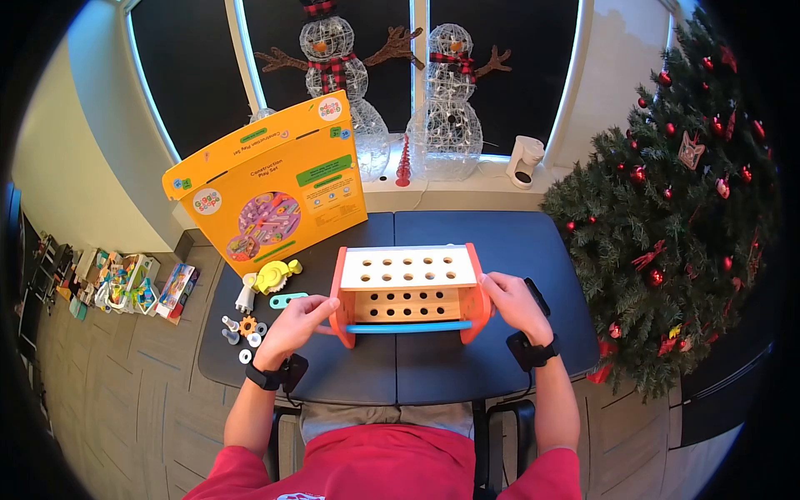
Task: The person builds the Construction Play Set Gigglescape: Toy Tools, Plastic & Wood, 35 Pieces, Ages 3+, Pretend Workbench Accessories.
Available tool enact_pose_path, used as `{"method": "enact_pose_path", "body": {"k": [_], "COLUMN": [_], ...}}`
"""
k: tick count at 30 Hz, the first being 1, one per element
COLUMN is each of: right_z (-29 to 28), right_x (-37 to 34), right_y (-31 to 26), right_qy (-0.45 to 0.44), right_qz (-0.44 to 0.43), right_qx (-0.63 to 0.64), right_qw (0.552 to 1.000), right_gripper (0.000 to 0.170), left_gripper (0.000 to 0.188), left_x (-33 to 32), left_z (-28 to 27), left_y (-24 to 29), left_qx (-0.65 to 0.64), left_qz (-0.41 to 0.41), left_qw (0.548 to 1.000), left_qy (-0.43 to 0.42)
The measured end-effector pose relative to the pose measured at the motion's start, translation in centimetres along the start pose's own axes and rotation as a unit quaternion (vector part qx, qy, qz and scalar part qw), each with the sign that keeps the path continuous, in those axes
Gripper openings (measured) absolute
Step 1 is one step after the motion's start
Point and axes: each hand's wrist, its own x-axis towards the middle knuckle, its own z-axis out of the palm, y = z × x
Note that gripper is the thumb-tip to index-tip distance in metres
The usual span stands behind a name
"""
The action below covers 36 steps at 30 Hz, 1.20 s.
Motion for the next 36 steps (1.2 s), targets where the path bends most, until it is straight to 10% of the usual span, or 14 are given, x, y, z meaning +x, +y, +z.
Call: {"method": "enact_pose_path", "body": {"k": [16,21,27,36], "right_z": [0.4,0.0,1.1,3.3], "right_x": [0.1,-0.3,-0.5,-0.9], "right_y": [-0.4,-2.0,-4.1,-8.1], "right_qy": [0.006,0.057,0.203,0.063], "right_qz": [0.008,0.014,-0.172,-0.172], "right_qx": [0.017,-0.164,-0.167,-0.059], "right_qw": [1.000,0.985,0.949,0.981], "right_gripper": [0.047,0.037,0.018,0.017], "left_gripper": [0.058,0.054,0.044,0.017], "left_x": [0.1,0.1,0.1,-0.9], "left_z": [-0.2,-0.3,-1.3,-6.4], "left_y": [0.4,-0.2,-1.6,-1.9], "left_qx": [0.014,0.027,0.025,0.225], "left_qz": [-0.027,-0.021,0.040,0.155], "left_qw": [1.000,0.999,0.995,0.921], "left_qy": [-0.002,-0.005,0.086,0.278]}}
